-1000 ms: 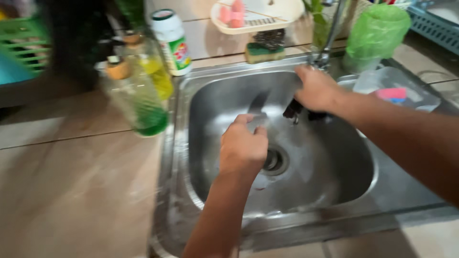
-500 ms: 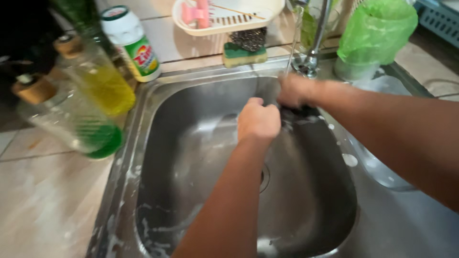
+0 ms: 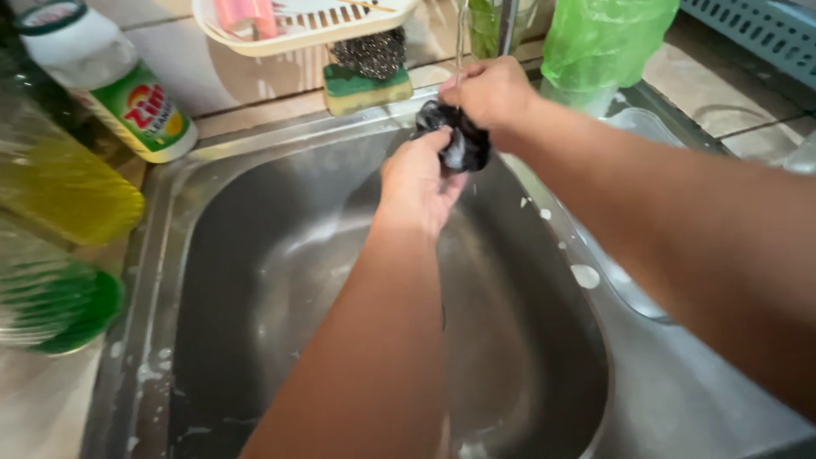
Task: The person lifts the aluminum inner pot of a rice cooker off the counter, carries it to the sink, and rinses it under running water. They wipe the tiled counter with a dark cloth, then dry the inner pot, the black nonstick bowl, and a metal steamer insert with a beige cloth, placing the parts back on the counter.
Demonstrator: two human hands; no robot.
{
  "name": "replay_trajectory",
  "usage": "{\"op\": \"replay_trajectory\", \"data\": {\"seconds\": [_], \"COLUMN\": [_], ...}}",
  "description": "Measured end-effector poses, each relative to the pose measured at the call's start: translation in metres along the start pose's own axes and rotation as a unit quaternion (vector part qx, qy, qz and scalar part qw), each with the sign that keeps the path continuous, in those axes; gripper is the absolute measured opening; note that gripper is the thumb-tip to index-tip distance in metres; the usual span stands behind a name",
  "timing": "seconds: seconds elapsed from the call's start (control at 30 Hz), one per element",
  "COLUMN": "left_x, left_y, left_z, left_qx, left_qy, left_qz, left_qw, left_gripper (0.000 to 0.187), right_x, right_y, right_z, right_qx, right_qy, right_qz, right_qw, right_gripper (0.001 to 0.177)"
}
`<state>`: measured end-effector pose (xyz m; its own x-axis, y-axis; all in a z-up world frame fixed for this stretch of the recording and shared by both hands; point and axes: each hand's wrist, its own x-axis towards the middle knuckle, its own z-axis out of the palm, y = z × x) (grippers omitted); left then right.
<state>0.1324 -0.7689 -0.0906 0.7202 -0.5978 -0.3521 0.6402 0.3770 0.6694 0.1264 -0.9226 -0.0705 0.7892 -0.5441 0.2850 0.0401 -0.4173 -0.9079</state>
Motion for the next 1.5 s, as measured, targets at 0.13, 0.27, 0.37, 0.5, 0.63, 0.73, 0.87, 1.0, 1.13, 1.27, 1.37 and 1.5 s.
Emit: {"op": "replay_trajectory", "data": {"seconds": [0.13,0.27,0.37,0.5,0.63,0.73,0.87,1.0,1.13,1.27,1.37,1.5], "left_x": [0.005,0.010,0.020,0.022,0.025,0.036,0.056,0.054,0.031,0.018,0.019,0.029], "left_y": [-0.004,-0.023,-0.033,-0.033,-0.034,-0.045,-0.056,-0.053,-0.039,-0.026,-0.027,-0.034], "left_z": [-0.011,-0.028,-0.029,-0.024,-0.017,-0.021,-0.026,-0.019,-0.005,0.004,0.003,-0.003], "left_qx": [-0.034,-0.142,-0.191,-0.158,-0.156,-0.143,-0.142,-0.158,-0.047,-0.049,-0.052,-0.084], "left_qy": [0.142,0.156,0.121,0.069,0.101,0.032,0.001,0.018,-0.006,0.014,0.027,0.021], "left_qz": [-0.124,-0.108,-0.059,-0.127,-0.131,-0.123,-0.079,-0.096,-0.103,-0.116,-0.108,-0.083], "left_qw": [0.981,0.972,0.972,0.977,0.974,0.981,0.987,0.983,0.994,0.992,0.992,0.993], "left_gripper": [0.020,0.012,0.015,0.016,0.014,0.015,0.013,0.013,0.020,0.020,0.019,0.025], "right_x": [-0.038,-0.032,-0.018,-0.007,-0.006,-0.013,-0.013,0.012,0.033,0.020,0.002,0.005], "right_y": [-0.019,-0.043,-0.055,-0.067,-0.077,-0.074,-0.072,-0.081,-0.091,-0.091,-0.084,-0.070], "right_z": [0.021,0.036,0.027,0.015,0.016,0.020,0.017,0.007,0.007,0.015,0.018,0.021], "right_qx": [-0.012,0.482,0.647,0.626,0.619,0.654,0.631,0.370,0.064,-0.053,0.052,0.341], "right_qy": [0.127,0.133,0.135,0.196,0.232,0.212,-0.170,-0.138,-0.099,-0.124,-0.142,-0.175], "right_qz": [0.056,0.283,0.378,0.340,0.335,0.381,0.505,0.413,0.287,0.247,0.285,0.377], "right_qw": [0.990,0.819,0.648,0.674,0.671,0.618,0.563,0.821,0.951,0.960,0.946,0.843], "right_gripper": [0.029,0.031,0.032,0.029,0.029,0.029,0.028,0.024,0.022,0.021,0.024,0.023]}}
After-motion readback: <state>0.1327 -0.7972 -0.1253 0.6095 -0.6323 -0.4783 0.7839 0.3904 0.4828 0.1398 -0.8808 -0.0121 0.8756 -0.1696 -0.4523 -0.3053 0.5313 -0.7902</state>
